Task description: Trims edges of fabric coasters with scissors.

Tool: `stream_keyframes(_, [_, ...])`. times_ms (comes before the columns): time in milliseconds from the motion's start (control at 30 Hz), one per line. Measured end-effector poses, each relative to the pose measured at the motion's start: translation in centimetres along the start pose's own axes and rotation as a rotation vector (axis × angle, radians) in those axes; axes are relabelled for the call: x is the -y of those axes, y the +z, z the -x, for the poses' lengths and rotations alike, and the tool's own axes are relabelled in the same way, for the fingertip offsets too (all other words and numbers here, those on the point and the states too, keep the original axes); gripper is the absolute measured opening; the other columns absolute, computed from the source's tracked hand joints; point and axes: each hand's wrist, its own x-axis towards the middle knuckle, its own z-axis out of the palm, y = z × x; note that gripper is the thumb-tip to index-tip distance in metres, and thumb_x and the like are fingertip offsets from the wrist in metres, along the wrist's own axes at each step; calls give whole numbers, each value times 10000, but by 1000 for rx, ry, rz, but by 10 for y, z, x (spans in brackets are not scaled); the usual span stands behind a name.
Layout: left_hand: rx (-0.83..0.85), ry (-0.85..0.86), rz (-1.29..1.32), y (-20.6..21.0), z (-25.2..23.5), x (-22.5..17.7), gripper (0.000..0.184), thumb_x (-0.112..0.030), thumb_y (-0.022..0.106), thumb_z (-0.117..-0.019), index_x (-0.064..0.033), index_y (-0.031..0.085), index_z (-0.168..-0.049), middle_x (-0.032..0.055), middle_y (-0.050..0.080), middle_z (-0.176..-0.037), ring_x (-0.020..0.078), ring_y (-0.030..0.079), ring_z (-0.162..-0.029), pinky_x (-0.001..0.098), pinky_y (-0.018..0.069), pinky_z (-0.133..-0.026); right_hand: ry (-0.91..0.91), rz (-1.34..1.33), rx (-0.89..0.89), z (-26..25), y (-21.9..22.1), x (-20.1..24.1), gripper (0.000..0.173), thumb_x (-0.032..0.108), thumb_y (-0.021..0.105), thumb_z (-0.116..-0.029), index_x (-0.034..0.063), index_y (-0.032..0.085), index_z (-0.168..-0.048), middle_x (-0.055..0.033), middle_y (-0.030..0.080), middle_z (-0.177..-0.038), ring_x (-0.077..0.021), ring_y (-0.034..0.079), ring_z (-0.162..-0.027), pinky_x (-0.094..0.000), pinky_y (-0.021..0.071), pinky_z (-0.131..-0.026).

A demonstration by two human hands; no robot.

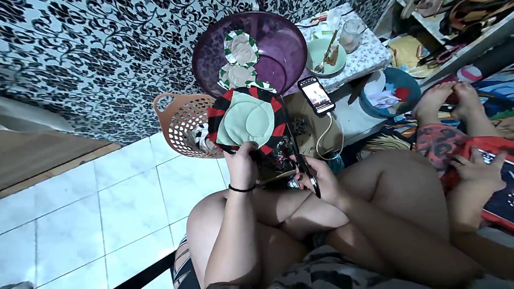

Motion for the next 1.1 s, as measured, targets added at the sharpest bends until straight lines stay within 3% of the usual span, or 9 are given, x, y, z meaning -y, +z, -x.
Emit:
stream_keyframes(133, [4, -11, -42, -6, -3, -4, 342, 84, 513, -809, -127, 535, -1077, -27, 674, -880, 75, 672, -752, 294, 592, -675, -6, 7, 14, -2, -2, 0, 647, 437, 711, -927, -54, 569, -1324, 17, 620, -861, -19, 601, -683, -194, 552, -668])
stream_keyframes(633, [32, -13, -112, -11, -5, -7, 377, 88, 521, -784, -128, 542, -1092, -33, 674, -906, 60, 671, -781, 283, 590, -692, 31, -9, -53, -2, -3, 4, 446, 290, 738, -932, -16, 638, -1240, 14, 642, -811, 2, 536, -552, -173, 498, -533])
stream_keyframes(1100, [33, -7, -146, -23, -14, -14, 382, 83, 518, -783, -138, 531, -1094, -37, 673, -922, 63, 672, -786, 292, 590, -698, 40, 45, -67, 1, -2, 10, 402, 242, 764, -912, -22, 662, -1197, 11, 651, -821, 32, 526, -552, -138, 472, -522])
